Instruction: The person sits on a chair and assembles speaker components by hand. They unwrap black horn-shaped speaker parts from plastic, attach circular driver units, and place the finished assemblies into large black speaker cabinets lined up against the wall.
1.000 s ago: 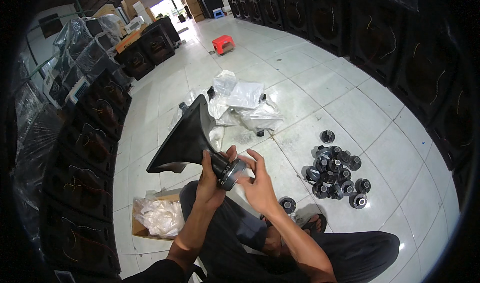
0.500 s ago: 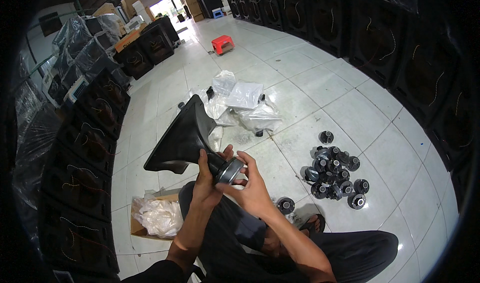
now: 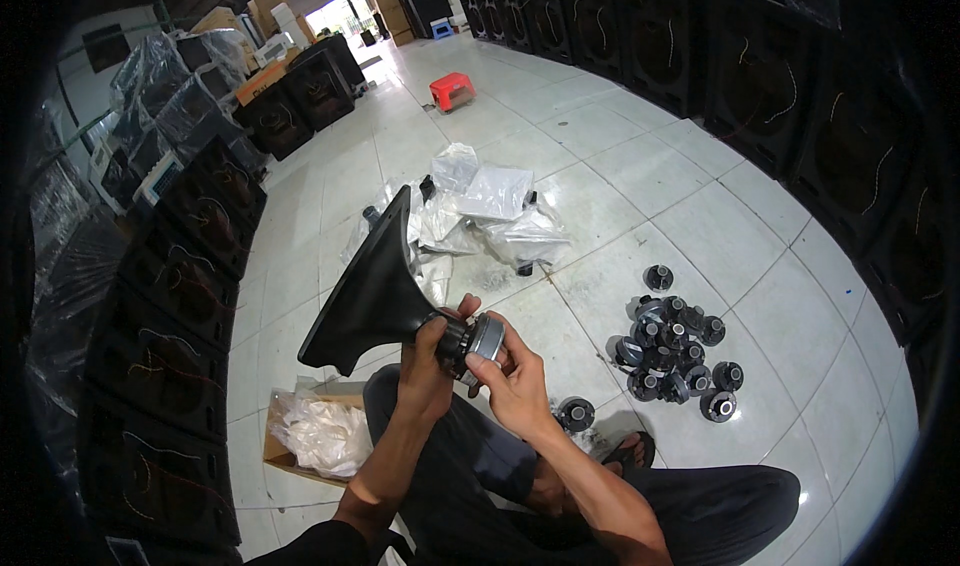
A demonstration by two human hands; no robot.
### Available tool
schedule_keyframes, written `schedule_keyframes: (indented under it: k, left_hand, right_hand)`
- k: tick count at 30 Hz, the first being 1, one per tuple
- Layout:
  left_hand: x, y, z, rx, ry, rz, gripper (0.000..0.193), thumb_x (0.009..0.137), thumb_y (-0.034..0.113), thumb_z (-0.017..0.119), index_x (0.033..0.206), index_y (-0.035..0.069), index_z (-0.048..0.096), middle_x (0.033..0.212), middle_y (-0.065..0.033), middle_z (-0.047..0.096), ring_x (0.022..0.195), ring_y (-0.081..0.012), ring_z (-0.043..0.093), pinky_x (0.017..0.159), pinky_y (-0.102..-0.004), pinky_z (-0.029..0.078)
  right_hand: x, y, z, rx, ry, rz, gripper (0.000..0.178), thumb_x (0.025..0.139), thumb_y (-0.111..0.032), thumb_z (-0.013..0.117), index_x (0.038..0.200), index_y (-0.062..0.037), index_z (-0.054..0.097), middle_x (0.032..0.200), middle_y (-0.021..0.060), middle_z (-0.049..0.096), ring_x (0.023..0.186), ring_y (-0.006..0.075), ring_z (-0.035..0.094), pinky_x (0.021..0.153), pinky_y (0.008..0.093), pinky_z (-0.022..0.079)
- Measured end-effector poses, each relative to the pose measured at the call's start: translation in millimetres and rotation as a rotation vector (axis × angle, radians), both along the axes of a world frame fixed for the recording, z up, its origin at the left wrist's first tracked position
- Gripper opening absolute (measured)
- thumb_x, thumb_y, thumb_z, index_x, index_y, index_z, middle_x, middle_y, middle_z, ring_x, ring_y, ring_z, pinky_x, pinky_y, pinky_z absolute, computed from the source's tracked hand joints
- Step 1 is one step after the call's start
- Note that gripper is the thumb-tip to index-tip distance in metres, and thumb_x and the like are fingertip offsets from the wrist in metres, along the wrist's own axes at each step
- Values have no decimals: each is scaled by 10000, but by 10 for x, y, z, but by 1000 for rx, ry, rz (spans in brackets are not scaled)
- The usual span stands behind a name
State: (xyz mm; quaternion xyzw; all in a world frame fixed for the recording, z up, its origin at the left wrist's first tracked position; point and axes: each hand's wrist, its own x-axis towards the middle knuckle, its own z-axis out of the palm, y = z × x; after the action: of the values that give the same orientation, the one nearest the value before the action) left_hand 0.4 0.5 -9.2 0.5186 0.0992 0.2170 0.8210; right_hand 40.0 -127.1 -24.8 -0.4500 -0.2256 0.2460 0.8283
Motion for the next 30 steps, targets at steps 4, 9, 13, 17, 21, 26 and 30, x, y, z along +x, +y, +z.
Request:
schedule_keyframes:
  k: [4,9,13,17,21,26,30]
  left_hand:
    - [-3,-18,38,35,-19,26,319,905,298,597,1062,20,582,1260,-209,584,1262,-276,502,1058,-399,400]
    - [-4,-141,-4,441,-123,-62,337,877,232,645,1124,19,561,1309,-205,551,1309,-311,451,1127,-404,286]
    - [-152,69,-255,678,0,-128,325,942,200,558,1201,5,555,1260,-190,587,1223,-258,527,1078,-367,361]
    - [-86,184,-421,144,154,-210,379,1013,272,420,1220,-13,561,1197,-173,631,1118,-212,599,1026,-342,417]
    - [122,184,28,-536,47,-622,666,994,543,354,1254,-42,541,1145,-139,662,1035,-243,644,946,-377,490]
    - [124,297,-600,-233,106,-319,722,959,615,366,1270,-21,503,1028,-79,637,933,-156,627,896,-301,501]
    - [-10,146,-662,41,-91,-173,393,999,376,416,1139,24,518,983,-45,572,849,-122,561,792,-263,471]
  right_hand:
    - [-37,11,81,2,-105,-61,541,931,-148,585,1402,9,371,1109,92,608,927,110,568,768,261,490]
    - [-63,131,-152,222,175,-325,470,1005,-373,378,1293,-14,476,1077,105,619,950,156,588,859,294,473]
    - [87,-61,-3,333,474,-381,427,1004,-403,389,1069,-35,595,911,93,675,823,165,646,777,312,524]
    - [533,-488,-22,261,189,-531,408,992,-394,437,1052,-34,621,935,81,681,833,157,650,776,306,524]
    - [749,-830,149,281,-76,-545,469,979,-386,379,1121,22,560,1003,134,645,845,186,640,785,309,517]
    - [562,-830,379,53,-488,-546,508,856,-393,482,1090,49,567,1006,162,632,877,228,627,817,325,486]
    - [349,-689,423,67,-729,-483,477,794,-309,568,1104,53,548,1098,221,601,975,294,605,859,375,478]
